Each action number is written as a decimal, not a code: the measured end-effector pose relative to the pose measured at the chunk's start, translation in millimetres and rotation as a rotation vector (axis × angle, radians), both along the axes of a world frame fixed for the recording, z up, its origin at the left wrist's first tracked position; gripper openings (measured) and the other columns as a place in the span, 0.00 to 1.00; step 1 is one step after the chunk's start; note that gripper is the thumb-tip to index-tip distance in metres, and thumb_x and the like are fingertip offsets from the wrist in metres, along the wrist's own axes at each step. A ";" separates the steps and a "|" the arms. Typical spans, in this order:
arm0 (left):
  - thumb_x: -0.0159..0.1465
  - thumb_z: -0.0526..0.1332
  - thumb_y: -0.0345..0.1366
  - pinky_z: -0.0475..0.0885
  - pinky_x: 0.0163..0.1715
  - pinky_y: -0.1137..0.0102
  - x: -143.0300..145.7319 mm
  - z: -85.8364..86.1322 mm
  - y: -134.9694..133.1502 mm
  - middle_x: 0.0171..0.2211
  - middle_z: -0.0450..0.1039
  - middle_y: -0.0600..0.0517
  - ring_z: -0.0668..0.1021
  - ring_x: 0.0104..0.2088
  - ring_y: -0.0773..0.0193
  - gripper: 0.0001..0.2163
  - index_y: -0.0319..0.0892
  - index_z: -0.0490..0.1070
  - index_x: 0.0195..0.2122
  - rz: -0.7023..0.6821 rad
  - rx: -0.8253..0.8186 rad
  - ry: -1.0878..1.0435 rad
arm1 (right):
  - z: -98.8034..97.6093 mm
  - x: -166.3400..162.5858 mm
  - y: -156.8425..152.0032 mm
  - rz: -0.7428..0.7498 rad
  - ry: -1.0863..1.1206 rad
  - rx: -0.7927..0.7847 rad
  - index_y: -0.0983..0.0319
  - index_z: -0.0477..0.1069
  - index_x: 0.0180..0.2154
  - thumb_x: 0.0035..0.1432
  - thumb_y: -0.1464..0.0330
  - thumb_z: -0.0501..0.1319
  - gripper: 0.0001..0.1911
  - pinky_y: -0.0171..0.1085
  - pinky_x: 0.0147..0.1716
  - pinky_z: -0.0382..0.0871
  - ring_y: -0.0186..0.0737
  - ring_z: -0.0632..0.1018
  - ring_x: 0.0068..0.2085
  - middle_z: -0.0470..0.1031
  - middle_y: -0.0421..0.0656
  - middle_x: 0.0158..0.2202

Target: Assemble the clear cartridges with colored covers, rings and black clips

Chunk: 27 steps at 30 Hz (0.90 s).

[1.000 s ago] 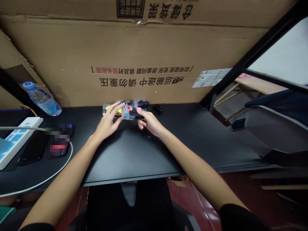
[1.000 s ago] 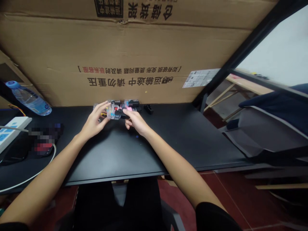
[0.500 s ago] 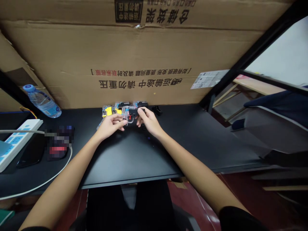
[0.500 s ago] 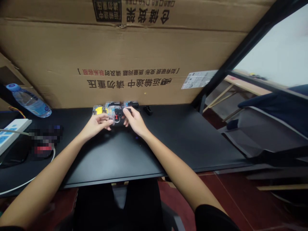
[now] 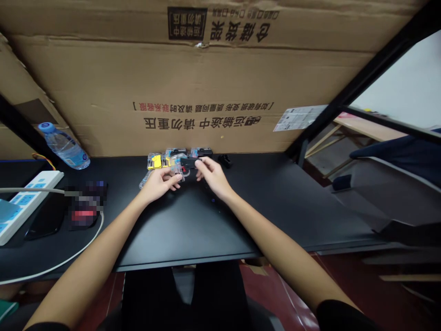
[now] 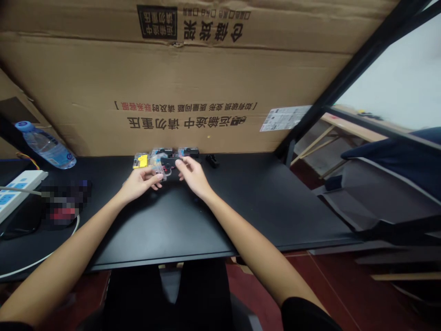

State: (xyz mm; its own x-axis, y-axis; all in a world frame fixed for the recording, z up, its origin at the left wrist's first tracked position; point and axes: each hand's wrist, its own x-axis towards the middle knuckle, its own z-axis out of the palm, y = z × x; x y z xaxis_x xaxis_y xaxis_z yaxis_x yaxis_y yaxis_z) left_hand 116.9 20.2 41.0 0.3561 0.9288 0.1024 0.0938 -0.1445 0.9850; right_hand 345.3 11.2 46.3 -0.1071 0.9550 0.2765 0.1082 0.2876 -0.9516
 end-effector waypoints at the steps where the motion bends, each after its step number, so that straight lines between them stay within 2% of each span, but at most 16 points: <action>1: 0.59 0.76 0.57 0.83 0.30 0.65 0.4 -0.7 -0.2 0.26 0.80 0.48 0.85 0.30 0.57 0.24 0.40 0.75 0.33 0.002 -0.003 0.001 | -0.8 -1.6 -1.0 0.066 -0.047 -0.018 0.58 0.75 0.37 0.60 0.37 0.67 0.30 0.38 0.32 0.76 0.38 0.76 0.30 0.74 0.38 0.29; 3: 0.59 0.75 0.58 0.83 0.30 0.65 0.7 0.1 -0.8 0.28 0.80 0.48 0.87 0.33 0.54 0.24 0.40 0.75 0.34 0.005 0.001 -0.015 | -1.6 -3.3 -1.7 0.154 -0.112 -0.042 0.59 0.76 0.36 0.59 0.37 0.67 0.31 0.39 0.34 0.77 0.39 0.77 0.32 0.76 0.40 0.30; 4: 0.59 0.75 0.58 0.83 0.30 0.65 0.8 1.4 -1.2 0.29 0.81 0.48 0.87 0.35 0.53 0.24 0.40 0.76 0.35 0.004 0.010 -0.024 | -1.3 -2.7 -1.0 0.136 -0.109 -0.036 0.59 0.76 0.35 0.59 0.37 0.67 0.31 0.40 0.34 0.76 0.40 0.77 0.32 0.76 0.40 0.30; 7: 0.60 0.73 0.59 0.81 0.27 0.68 0.7 5.8 -3.0 0.31 0.80 0.48 0.87 0.34 0.55 0.24 0.40 0.77 0.36 -0.001 0.046 -0.027 | 1.2 3.5 3.8 -0.072 0.000 0.013 0.58 0.74 0.34 0.62 0.37 0.65 0.30 0.39 0.35 0.75 0.39 0.76 0.31 0.75 0.39 0.29; 9: 0.61 0.73 0.59 0.79 0.25 0.70 0.6 7.0 -3.9 0.30 0.80 0.49 0.86 0.32 0.56 0.24 0.41 0.77 0.35 0.003 0.068 -0.005 | 1.1 6.1 5.4 -0.115 0.027 0.010 0.58 0.74 0.33 0.62 0.36 0.64 0.30 0.38 0.34 0.74 0.39 0.75 0.29 0.74 0.39 0.27; 10: 0.62 0.72 0.59 0.78 0.24 0.70 0.5 6.8 -4.1 0.28 0.79 0.49 0.85 0.31 0.57 0.23 0.41 0.76 0.34 0.008 0.076 0.007 | 0.0 5.6 4.8 -0.062 -0.003 -0.013 0.58 0.74 0.33 0.61 0.36 0.65 0.31 0.38 0.33 0.74 0.39 0.76 0.29 0.74 0.39 0.27; 13: 0.62 0.71 0.59 0.73 0.21 0.73 -0.4 5.6 -3.0 0.27 0.78 0.50 0.84 0.30 0.59 0.23 0.41 0.75 0.33 0.026 0.087 0.020 | -6.6 -1.6 -1.2 0.220 -0.165 -0.095 0.60 0.78 0.34 0.61 0.38 0.67 0.30 0.39 0.34 0.76 0.41 0.79 0.33 0.80 0.43 0.31; 15: 0.63 0.70 0.60 0.71 0.19 0.74 -1.0 5.6 -1.9 0.28 0.78 0.51 0.84 0.30 0.59 0.23 0.42 0.76 0.34 0.037 0.087 0.018 | -10.4 -6.8 -5.6 0.302 -0.225 -0.099 0.61 0.80 0.36 0.64 0.40 0.66 0.29 0.40 0.37 0.76 0.41 0.80 0.35 0.82 0.44 0.34; 17: 0.64 0.69 0.59 0.69 0.19 0.74 -1.3 6.3 -1.4 0.29 0.78 0.51 0.84 0.29 0.60 0.22 0.42 0.77 0.37 0.054 0.093 0.024 | -11.7 -9.2 -7.7 0.272 -0.225 -0.084 0.62 0.80 0.37 0.66 0.42 0.65 0.28 0.40 0.37 0.76 0.40 0.79 0.34 0.81 0.44 0.34; 22: 0.63 0.69 0.57 0.68 0.20 0.73 -0.6 6.4 -2.9 0.29 0.79 0.50 0.82 0.29 0.60 0.20 0.43 0.80 0.38 0.071 0.100 0.055 | -9.3 -8.5 -4.5 0.187 -0.092 -0.110 0.61 0.75 0.34 0.64 0.41 0.67 0.28 0.40 0.35 0.78 0.39 0.79 0.31 0.78 0.42 0.30; 27: 0.66 0.68 0.53 0.72 0.29 0.68 -2.6 8.5 -4.3 0.31 0.80 0.51 0.82 0.29 0.60 0.17 0.43 0.80 0.38 0.046 0.193 0.129 | -10.7 -10.1 -3.7 0.212 0.019 -0.155 0.60 0.73 0.34 0.58 0.40 0.71 0.30 0.39 0.34 0.81 0.40 0.82 0.31 0.77 0.40 0.28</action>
